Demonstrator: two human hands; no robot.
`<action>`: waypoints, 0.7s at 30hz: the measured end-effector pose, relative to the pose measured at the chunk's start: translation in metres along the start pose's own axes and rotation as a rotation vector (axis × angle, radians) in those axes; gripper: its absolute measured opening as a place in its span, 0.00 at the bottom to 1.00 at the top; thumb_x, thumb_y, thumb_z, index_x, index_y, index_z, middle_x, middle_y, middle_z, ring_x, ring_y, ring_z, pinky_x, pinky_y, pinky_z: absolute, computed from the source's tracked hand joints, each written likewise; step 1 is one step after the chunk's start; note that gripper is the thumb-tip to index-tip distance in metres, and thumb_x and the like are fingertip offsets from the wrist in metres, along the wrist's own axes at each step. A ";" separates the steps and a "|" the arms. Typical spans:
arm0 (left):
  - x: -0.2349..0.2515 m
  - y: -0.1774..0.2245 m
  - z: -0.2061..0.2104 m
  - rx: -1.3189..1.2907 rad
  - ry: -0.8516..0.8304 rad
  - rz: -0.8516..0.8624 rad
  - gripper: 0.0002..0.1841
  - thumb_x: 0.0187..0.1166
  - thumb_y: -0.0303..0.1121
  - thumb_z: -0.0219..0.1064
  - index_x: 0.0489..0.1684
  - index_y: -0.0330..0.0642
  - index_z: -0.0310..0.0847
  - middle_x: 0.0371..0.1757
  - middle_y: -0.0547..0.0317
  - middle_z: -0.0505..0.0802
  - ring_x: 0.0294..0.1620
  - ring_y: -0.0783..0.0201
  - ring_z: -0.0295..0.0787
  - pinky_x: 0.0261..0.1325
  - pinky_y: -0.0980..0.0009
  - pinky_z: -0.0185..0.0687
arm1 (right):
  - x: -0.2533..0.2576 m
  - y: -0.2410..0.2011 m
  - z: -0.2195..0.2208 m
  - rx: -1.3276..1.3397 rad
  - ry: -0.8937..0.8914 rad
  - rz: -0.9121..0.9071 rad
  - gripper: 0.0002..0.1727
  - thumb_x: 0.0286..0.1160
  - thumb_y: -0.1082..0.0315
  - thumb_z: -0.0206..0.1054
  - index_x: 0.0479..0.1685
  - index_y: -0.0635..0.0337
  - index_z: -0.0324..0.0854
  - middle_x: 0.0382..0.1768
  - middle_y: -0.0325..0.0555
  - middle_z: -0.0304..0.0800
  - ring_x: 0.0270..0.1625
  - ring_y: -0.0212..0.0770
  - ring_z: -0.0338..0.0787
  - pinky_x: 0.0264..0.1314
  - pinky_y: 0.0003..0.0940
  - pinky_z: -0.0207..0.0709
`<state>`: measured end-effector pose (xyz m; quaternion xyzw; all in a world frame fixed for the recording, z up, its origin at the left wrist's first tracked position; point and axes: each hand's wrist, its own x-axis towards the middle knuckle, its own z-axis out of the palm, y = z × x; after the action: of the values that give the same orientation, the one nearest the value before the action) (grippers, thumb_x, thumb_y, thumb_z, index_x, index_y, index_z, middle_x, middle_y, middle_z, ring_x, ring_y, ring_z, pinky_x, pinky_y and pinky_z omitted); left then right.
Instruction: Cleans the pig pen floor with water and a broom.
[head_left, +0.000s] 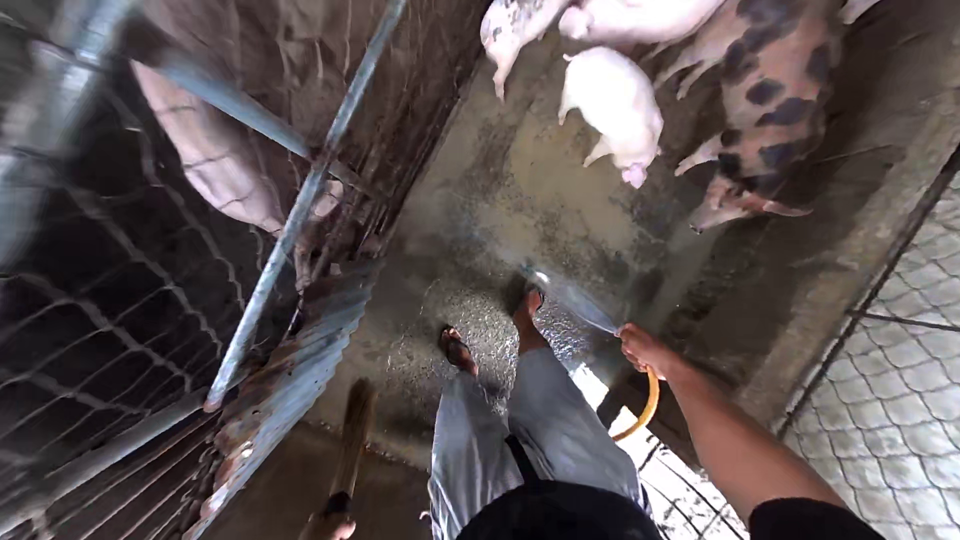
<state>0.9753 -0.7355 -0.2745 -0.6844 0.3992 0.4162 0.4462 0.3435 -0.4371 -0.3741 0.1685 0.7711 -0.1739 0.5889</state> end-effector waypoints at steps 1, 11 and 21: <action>0.004 0.022 0.004 -0.138 0.006 -0.047 0.30 0.71 0.37 0.78 0.71 0.31 0.79 0.61 0.36 0.91 0.63 0.43 0.88 0.68 0.42 0.81 | 0.022 -0.005 -0.002 -0.001 -0.007 0.012 0.16 0.97 0.59 0.43 0.73 0.52 0.63 0.25 0.35 0.59 0.17 0.30 0.59 0.18 0.26 0.56; 0.141 0.539 0.137 -1.108 -0.127 0.284 0.14 0.92 0.42 0.50 0.52 0.41 0.76 0.33 0.58 0.84 0.29 0.64 0.81 0.35 0.63 0.83 | 0.177 -0.054 -0.036 0.618 -0.030 -0.008 0.09 0.92 0.65 0.42 0.53 0.51 0.69 0.16 0.29 0.67 0.10 0.24 0.62 0.10 0.19 0.60; 0.055 0.750 0.180 -0.004 -0.073 0.774 0.49 0.74 0.35 0.76 0.96 0.49 0.45 0.75 0.35 0.83 0.70 0.43 0.86 0.70 0.44 0.84 | 0.161 -0.021 -0.077 0.728 0.030 -0.080 0.21 0.96 0.56 0.41 0.80 0.50 0.61 0.31 0.36 0.87 0.11 0.23 0.68 0.10 0.18 0.63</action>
<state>0.2675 -0.7880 -0.5804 -0.4689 0.6110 0.5785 0.2687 0.2286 -0.4109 -0.5090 0.3391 0.6731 -0.4576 0.4718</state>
